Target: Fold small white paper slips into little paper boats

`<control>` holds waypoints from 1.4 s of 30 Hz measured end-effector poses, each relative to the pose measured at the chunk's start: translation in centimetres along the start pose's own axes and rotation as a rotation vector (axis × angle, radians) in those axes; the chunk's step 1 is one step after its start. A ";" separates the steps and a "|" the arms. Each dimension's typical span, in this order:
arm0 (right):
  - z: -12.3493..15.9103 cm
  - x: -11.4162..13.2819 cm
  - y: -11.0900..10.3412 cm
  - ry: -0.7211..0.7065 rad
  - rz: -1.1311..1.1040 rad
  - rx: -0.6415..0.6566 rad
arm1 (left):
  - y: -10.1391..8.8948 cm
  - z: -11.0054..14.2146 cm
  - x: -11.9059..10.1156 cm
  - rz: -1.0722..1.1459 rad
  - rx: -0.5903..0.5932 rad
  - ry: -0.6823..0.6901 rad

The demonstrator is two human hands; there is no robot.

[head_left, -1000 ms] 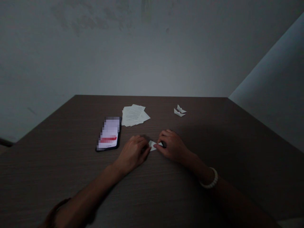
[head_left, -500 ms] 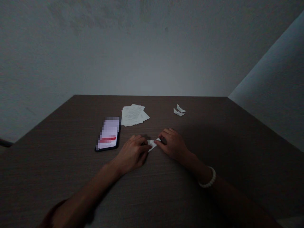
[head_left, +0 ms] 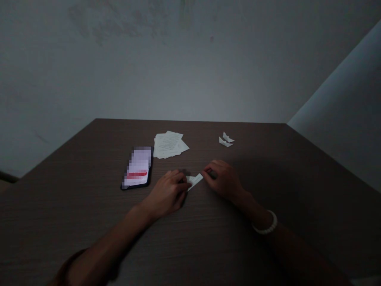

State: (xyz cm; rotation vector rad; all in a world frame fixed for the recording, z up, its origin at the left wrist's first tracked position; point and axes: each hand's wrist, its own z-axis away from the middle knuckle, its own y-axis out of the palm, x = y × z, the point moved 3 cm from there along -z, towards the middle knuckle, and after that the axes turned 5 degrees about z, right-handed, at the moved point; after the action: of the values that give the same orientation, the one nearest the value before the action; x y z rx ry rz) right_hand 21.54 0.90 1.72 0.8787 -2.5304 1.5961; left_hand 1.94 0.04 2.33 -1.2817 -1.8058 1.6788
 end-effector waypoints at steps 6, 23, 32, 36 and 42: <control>0.2 0.6 0.6 -0.082 -0.010 0.101 | -0.4 -0.1 -0.4 -0.001 -0.006 0.001; 0.0 0.0 0.0 -0.015 0.101 0.082 | -0.3 0.1 -0.2 -0.027 0.004 -0.004; 0.1 1.6 0.5 0.031 -0.076 0.099 | -0.3 -0.1 -0.3 -0.024 -0.037 0.039; 0.2 1.7 0.8 0.033 -0.110 0.115 | -0.3 -0.1 -0.4 -0.070 -0.013 0.072; 0.3 1.4 1.3 0.023 -0.109 0.112 | -0.3 -0.2 -0.4 -0.132 0.019 0.100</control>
State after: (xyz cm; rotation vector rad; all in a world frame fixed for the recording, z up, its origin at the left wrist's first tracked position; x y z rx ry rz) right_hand 19.86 0.46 0.98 0.9851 -2.3530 1.7182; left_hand 2.19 -0.16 2.83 -1.1892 -1.7710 1.5305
